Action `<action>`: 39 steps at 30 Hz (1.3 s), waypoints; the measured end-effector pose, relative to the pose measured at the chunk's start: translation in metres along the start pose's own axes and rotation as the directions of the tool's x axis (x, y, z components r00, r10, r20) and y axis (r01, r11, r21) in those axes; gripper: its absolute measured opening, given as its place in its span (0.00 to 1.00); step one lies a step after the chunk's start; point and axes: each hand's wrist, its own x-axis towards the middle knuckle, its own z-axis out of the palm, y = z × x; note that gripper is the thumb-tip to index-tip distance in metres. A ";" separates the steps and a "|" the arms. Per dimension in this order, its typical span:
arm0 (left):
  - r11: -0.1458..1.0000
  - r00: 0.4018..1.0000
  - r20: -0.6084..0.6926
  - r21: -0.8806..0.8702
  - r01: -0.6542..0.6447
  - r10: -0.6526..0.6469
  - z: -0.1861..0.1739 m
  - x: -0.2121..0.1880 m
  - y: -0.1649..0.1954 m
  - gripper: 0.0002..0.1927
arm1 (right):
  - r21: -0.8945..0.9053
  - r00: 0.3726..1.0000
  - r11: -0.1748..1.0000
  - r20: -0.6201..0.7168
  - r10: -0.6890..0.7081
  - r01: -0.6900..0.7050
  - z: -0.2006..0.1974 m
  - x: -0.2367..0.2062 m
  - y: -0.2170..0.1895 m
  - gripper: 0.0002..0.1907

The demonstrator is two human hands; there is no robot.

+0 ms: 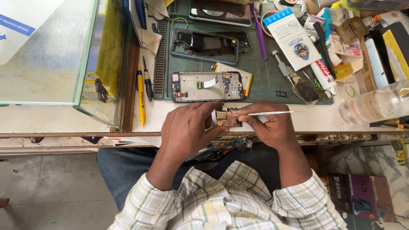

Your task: The person holds a disassembled phone motherboard on a repair bench and uses tweezers to pick and reposition small components on the board, working on it from different angles. They then set the board down and use a purple brush to brush over the phone parts on the mat.

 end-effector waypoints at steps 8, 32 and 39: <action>1.000 1.000 -0.008 0.013 -0.006 0.006 -0.001 0.000 0.000 0.29 | 0.117 0.995 0.989 -0.036 0.095 -0.090 0.004 -0.001 0.001 0.07; 1.000 0.999 -0.031 0.006 -0.025 0.025 0.003 -0.001 -0.002 0.28 | 0.076 0.998 0.995 -0.001 0.068 -0.067 0.002 0.001 0.002 0.06; 1.000 1.000 0.009 0.006 0.015 -0.015 0.002 0.000 0.000 0.28 | 0.191 0.991 0.973 -0.011 0.133 -0.128 0.002 -0.002 0.009 0.05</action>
